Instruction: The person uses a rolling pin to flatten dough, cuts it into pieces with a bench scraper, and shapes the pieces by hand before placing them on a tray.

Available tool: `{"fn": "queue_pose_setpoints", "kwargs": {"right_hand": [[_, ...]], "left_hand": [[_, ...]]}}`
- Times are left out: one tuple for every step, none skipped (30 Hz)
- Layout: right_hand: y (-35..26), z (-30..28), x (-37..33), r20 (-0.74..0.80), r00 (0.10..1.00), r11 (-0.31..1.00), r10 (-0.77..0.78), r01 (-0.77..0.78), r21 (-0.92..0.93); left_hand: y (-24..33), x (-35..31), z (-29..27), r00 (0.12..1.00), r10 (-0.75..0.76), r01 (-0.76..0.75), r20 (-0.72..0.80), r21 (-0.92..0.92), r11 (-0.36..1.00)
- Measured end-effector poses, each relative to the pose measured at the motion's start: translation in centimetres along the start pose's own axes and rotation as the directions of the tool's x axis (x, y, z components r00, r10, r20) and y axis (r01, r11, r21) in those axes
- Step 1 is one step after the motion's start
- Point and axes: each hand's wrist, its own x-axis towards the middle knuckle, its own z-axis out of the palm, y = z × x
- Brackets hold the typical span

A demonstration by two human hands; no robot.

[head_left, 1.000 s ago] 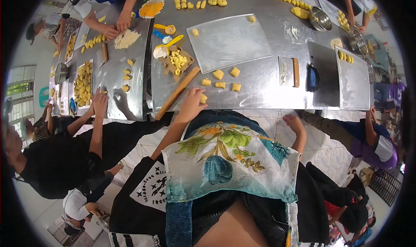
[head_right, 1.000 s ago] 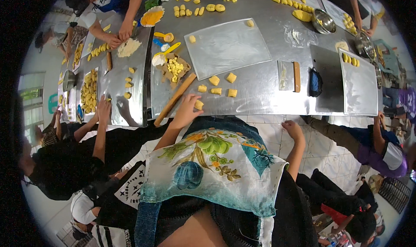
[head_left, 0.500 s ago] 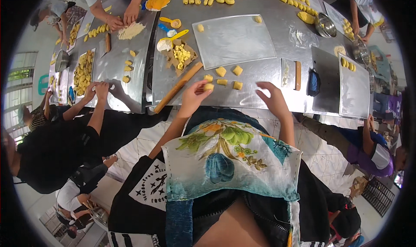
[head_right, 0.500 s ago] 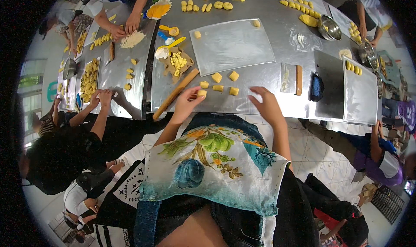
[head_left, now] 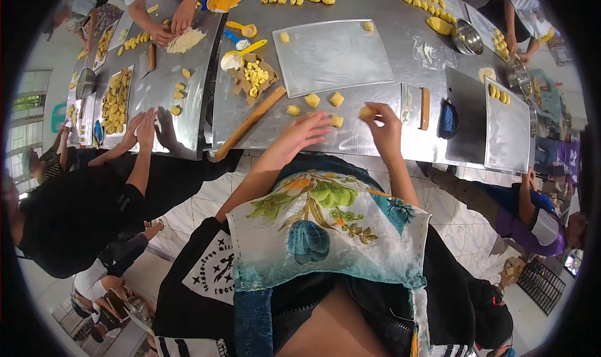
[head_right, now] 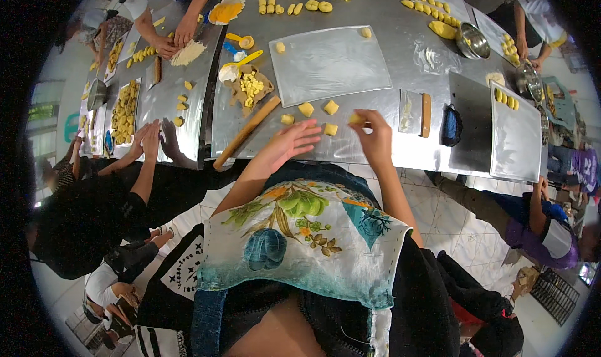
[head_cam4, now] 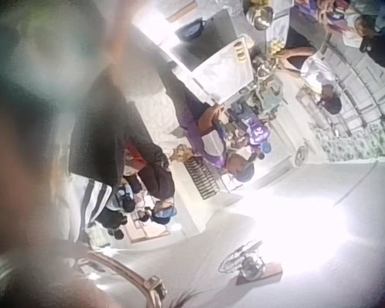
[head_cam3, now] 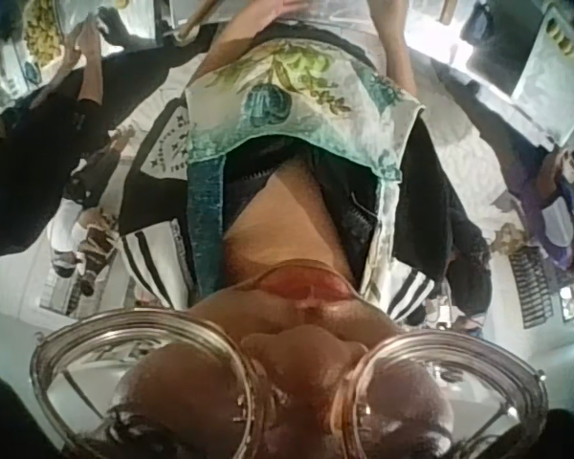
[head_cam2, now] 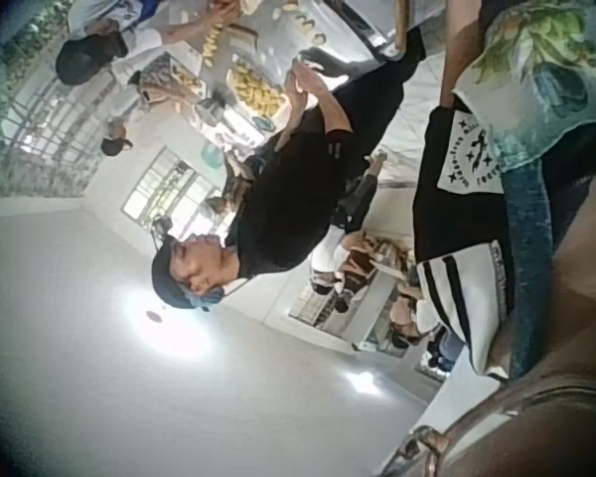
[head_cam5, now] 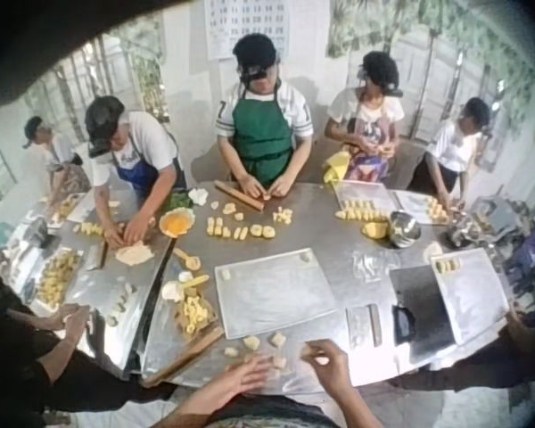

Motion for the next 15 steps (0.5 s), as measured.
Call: {"fn": "queue_pose_setpoints", "kwargs": {"right_hand": [[2.0,-0.3,0.0,-0.050,0.999,0.994,0.007,-0.013,-0.110],[4.5,-0.4,-0.4,-0.052,0.999,0.994,0.011,-0.017,-0.111],[7.4,-0.3,-1.0,-0.047,0.999,0.956,0.021,-0.034,-0.291],[10.2,-0.1,-1.8,-0.042,0.999,0.887,0.029,-0.045,-0.460],[12.8,0.1,-3.1,0.034,0.999,0.855,0.041,-0.017,-0.518],[12.8,0.6,-4.0,0.054,0.998,0.848,0.007,0.023,-0.529],[12.5,0.8,-4.9,0.068,0.997,0.839,-0.029,0.062,-0.541],[12.3,1.0,-5.4,0.114,0.990,0.835,0.087,-0.010,-0.550],[12.2,1.3,-5.6,0.115,0.991,0.841,0.074,0.000,-0.541],[12.6,1.6,-5.8,0.133,0.991,0.817,-0.031,0.102,-0.568],[13.0,2.1,-5.8,0.153,0.979,0.779,-0.134,0.199,-0.594],[12.6,2.3,-5.5,0.193,0.978,0.820,-0.083,0.177,-0.544],[12.4,2.9,-4.7,0.190,0.978,0.821,-0.090,0.181,-0.542],[12.2,3.9,-3.4,0.156,0.984,0.794,-0.087,0.163,-0.586],[12.0,4.3,-2.9,0.130,0.989,0.762,-0.069,0.137,-0.632]], "left_hand": [[-0.4,-0.1,-0.6,0.998,0.035,-0.030,-0.050,0.090,0.996],[-0.4,-0.3,-1.0,0.998,0.031,-0.027,-0.048,0.091,0.996],[-0.5,-0.6,-1.3,0.999,0.024,-0.022,-0.039,0.065,0.998],[-0.5,-0.8,-1.6,0.999,0.021,-0.019,-0.031,0.039,0.999],[-0.5,-1.1,-1.8,0.999,0.020,-0.019,-0.029,0.041,0.999],[-0.6,-1.7,-2.2,0.999,0.032,-0.031,-0.029,0.030,0.999],[-0.5,-2.1,-2.4,0.999,0.047,-0.046,-0.022,0.023,0.999],[-0.4,-2.2,-2.4,0.998,0.057,-0.056,-0.025,0.030,0.998],[-0.5,-2.6,-2.6,0.997,0.054,-0.052,-0.060,0.022,0.998],[-0.4,-2.7,-2.8,0.995,0.046,-0.045,-0.086,0.018,0.999],[-0.4,-2.9,-2.9,0.995,0.053,-0.050,-0.084,0.032,0.998],[-1.0,-3.2,-3.0,0.995,0.053,-0.052,-0.084,0.011,0.999],[-1.2,-3.2,-3.2,0.995,0.053,-0.054,-0.084,-0.010,0.998],[-1.1,-3.0,-3.7,0.994,0.070,-0.073,-0.083,-0.039,0.997],[-1.2,-3.0,-3.5,0.995,0.060,-0.064,-0.082,-0.048,0.997]]}}
